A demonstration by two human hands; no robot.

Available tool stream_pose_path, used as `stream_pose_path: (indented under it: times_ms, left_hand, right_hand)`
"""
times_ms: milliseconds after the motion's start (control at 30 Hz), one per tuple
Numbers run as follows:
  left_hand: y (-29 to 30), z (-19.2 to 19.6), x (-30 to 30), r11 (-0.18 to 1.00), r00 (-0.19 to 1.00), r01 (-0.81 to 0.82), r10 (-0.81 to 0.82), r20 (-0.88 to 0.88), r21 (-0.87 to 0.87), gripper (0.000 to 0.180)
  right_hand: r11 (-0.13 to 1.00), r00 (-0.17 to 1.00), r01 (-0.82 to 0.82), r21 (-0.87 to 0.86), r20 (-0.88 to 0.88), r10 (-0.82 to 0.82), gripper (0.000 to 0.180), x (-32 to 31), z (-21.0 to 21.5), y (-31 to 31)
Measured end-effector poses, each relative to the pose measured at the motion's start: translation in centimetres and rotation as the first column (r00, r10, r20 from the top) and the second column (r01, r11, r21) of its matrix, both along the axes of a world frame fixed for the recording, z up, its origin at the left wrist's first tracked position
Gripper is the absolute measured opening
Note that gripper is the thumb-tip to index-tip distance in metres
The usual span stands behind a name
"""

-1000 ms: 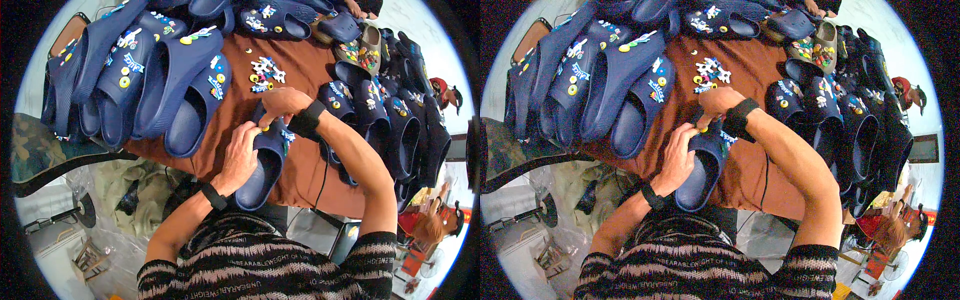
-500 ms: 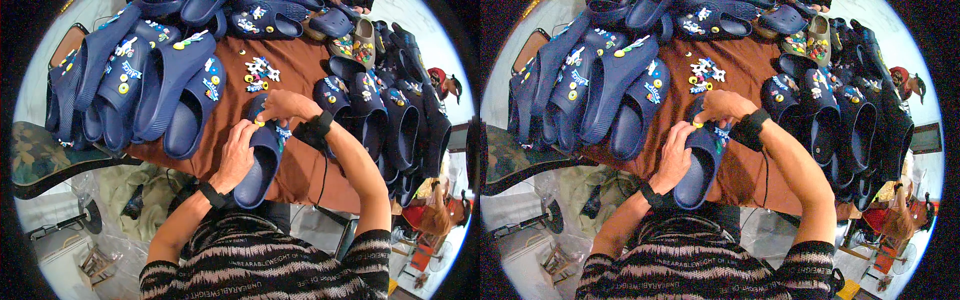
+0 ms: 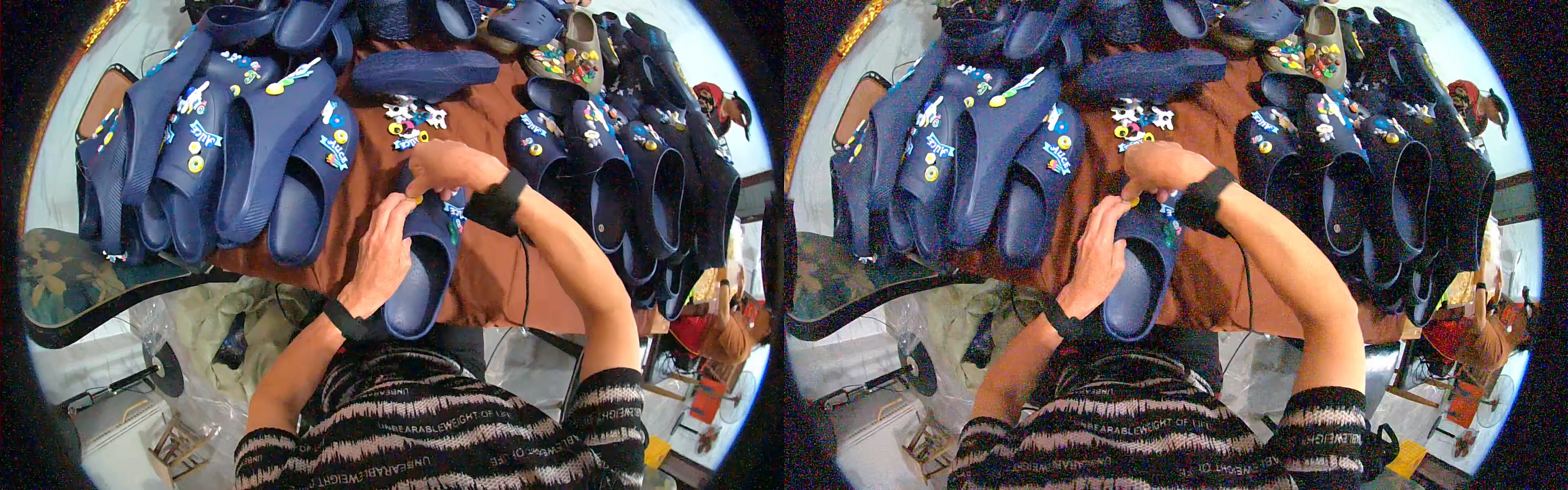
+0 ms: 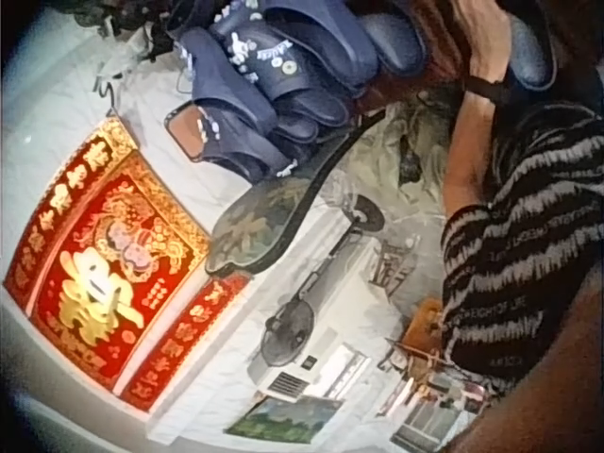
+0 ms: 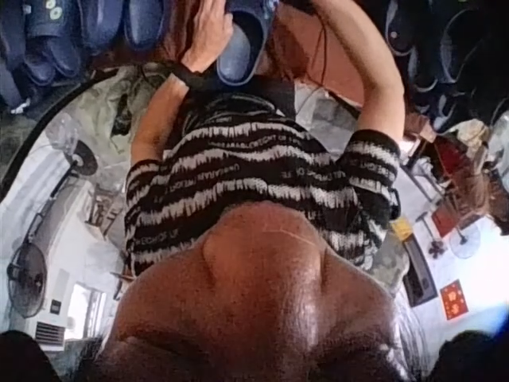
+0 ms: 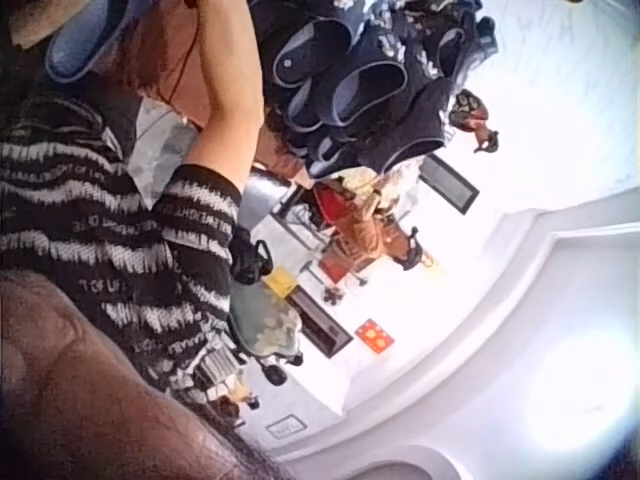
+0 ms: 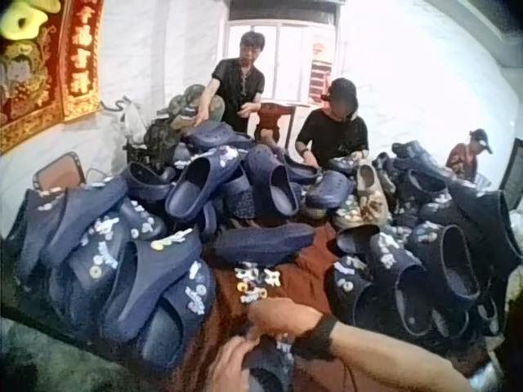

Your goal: Attaching decorative charms to the holes of navy blue foam clogs.

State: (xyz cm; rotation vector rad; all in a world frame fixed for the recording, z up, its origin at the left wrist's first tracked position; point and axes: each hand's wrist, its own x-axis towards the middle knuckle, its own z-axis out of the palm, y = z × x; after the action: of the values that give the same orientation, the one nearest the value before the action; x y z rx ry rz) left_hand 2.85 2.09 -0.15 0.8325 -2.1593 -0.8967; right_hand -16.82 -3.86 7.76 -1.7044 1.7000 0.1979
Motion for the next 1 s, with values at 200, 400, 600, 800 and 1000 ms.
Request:
stream_pose_path:
  times_ms: [200, 400, 600, 800, 1000]
  left_hand:
    - [0.2, 0.2, 0.4, 0.999, 0.999, 0.04, -0.04, -0.003, 0.017, 0.05]
    - [0.5, -0.5, 0.5, 0.999, 0.998, 0.038, -0.036, -0.046, 0.027, 0.05]
    - [0.5, -0.3, 0.4, 0.998, 0.998, 0.057, -0.057, -0.01, 0.011, 0.052]
    - [0.6, -0.6, 0.5, 0.999, 0.999, 0.051, -0.051, -0.011, 0.014, 0.051]
    - [0.8, -1.4, 0.3, 1.0, 0.999, 0.013, -0.013, -0.034, 0.001, 0.048]
  right_hand:
    - [0.889, 0.982, 0.07, -0.453, 0.19, 0.019, 0.025, -1.1, -2.5, 4.0]
    - [0.833, 0.943, -0.034, -0.552, 0.258, 0.21, 0.022, -1.6, -2.4, 5.8]
    - [0.778, 0.969, -0.097, -0.621, 0.119, 0.216, 0.018, -1.2, -3.0, 6.4]
    - [0.78, 0.919, -0.068, -0.622, 0.264, 0.291, 0.013, -2.0, -3.6, 6.9]
    - [0.752, 0.943, -0.15, -0.642, 0.136, 0.304, 0.017, -1.0, -4.9, 6.9]
